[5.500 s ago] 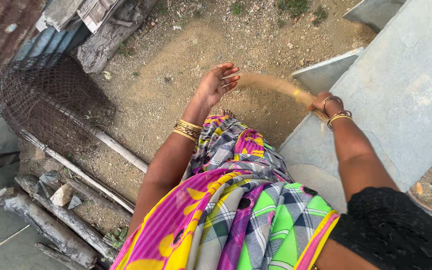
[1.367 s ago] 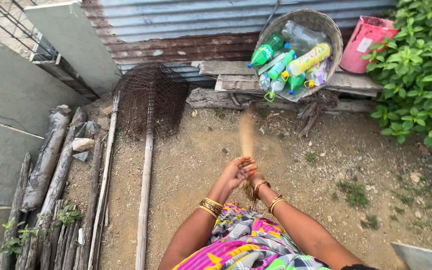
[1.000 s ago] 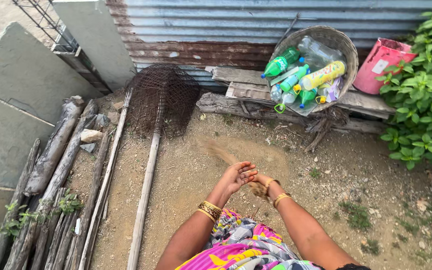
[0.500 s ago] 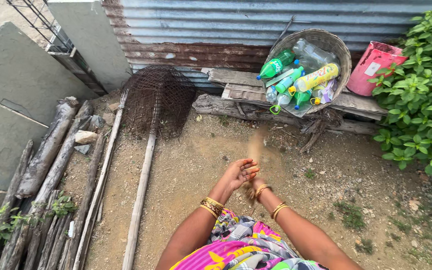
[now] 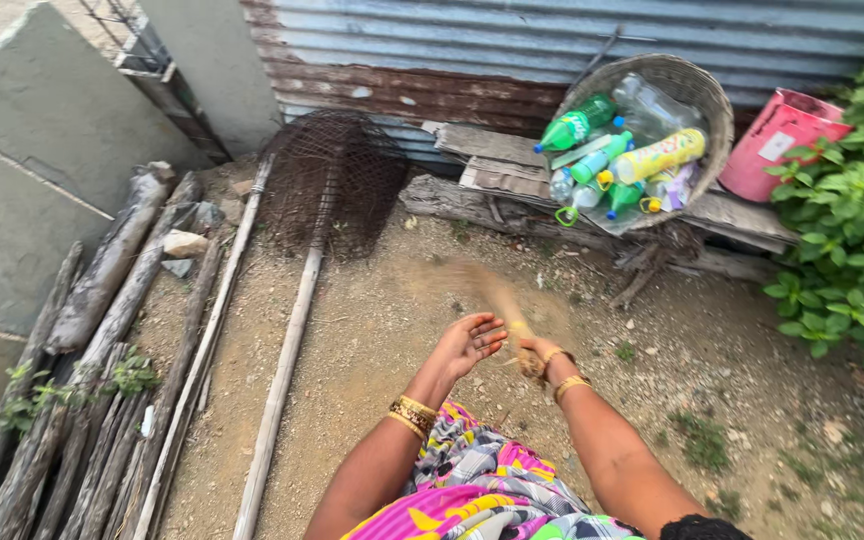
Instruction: The person sweeps the dirt ground outdoors using a hand broom.
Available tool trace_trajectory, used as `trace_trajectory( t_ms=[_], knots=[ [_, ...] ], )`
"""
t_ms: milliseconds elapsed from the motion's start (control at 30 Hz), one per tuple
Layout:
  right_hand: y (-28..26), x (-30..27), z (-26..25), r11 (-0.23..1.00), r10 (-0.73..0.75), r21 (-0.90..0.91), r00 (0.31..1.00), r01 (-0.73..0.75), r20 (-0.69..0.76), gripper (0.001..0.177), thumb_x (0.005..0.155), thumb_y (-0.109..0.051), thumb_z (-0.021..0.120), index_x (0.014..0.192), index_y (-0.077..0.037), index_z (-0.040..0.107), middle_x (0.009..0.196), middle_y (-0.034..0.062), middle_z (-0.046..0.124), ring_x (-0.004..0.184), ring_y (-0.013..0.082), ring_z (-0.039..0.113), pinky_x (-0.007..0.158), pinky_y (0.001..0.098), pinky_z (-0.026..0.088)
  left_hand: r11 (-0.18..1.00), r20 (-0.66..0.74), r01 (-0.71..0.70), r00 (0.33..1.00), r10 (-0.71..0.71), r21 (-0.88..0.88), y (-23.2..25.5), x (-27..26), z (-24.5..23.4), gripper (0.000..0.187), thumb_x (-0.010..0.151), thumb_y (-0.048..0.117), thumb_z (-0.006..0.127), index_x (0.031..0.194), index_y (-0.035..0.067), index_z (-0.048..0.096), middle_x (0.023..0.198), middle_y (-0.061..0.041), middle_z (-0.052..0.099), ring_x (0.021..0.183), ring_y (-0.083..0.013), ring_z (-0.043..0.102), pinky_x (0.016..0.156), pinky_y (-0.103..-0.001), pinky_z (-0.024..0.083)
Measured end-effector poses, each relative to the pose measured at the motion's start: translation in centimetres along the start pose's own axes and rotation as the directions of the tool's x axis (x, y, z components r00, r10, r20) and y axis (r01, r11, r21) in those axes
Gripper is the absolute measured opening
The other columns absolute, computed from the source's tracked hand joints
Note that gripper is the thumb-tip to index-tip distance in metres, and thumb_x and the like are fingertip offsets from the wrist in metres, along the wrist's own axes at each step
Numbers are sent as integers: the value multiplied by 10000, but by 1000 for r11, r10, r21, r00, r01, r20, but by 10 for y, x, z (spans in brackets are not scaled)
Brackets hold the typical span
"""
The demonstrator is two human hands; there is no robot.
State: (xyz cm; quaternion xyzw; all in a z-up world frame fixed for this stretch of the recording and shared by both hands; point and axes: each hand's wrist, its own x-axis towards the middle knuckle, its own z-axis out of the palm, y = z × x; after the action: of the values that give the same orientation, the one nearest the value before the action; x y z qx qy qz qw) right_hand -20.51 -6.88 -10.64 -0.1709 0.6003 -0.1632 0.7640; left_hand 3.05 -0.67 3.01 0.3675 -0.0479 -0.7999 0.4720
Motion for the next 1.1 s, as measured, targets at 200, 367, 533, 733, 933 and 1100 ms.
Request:
trace_trajectory(
  t_ms=[200,367,533,733,933,1100],
  knots=[
    [-31,-73,57,948,81,314,924,44,-375,217,976,-265,672,964,-60,603,779,64,651,568,214,591,507,376,487,999,-89,-36,995,33,-23,3,-2,-22,287,1047,204,492,1261,27,564,1245,-156,690,1079,-318,703,885,-438,600],
    [-6,-65,114,922,-198,292,958,254,-209,116,920,23,559,1022,-31,572,820,90,665,683,270,686,577,448,580,997,-38,-33,999,31,-71,-10,27,-25,321,1052,216,461,1273,13,577,1245,-164,704,1066,-304,713,862,-413,587],
    [13,-38,119,966,-112,254,969,54,218,139,1016,-170,527,1055,-68,614,875,111,722,704,226,704,577,357,565,998,-40,-31,999,29,-56,-3,35,-6,291,1066,200,473,1268,7,555,1219,-159,701,1030,-315,719,843,-411,598],
    [-22,-31,98,983,-42,182,981,7,190,171,1012,-142,524,1073,1,595,886,134,724,694,256,712,569,365,587,997,-59,-24,998,19,-77,13,18,-6,305,1056,214,469,1265,12,559,1240,-168,685,1062,-325,709,869,-430,613],
    [-53,-65,58,977,19,211,994,4,-107,249,980,-217,651,1055,14,596,785,106,650,570,255,601,485,410,496,997,-92,-70,994,67,-37,24,0,-17,288,1057,202,467,1269,27,552,1251,-157,674,1093,-315,702,878,-413,594],
    [-64,-73,87,876,63,473,951,93,-303,195,1015,-211,552,1080,-27,572,889,122,713,705,278,715,624,418,606,995,-94,-94,992,89,-43,36,0,-16,295,1057,208,454,1261,22,557,1243,-144,682,1083,-301,698,887,-411,584]
  ],
)
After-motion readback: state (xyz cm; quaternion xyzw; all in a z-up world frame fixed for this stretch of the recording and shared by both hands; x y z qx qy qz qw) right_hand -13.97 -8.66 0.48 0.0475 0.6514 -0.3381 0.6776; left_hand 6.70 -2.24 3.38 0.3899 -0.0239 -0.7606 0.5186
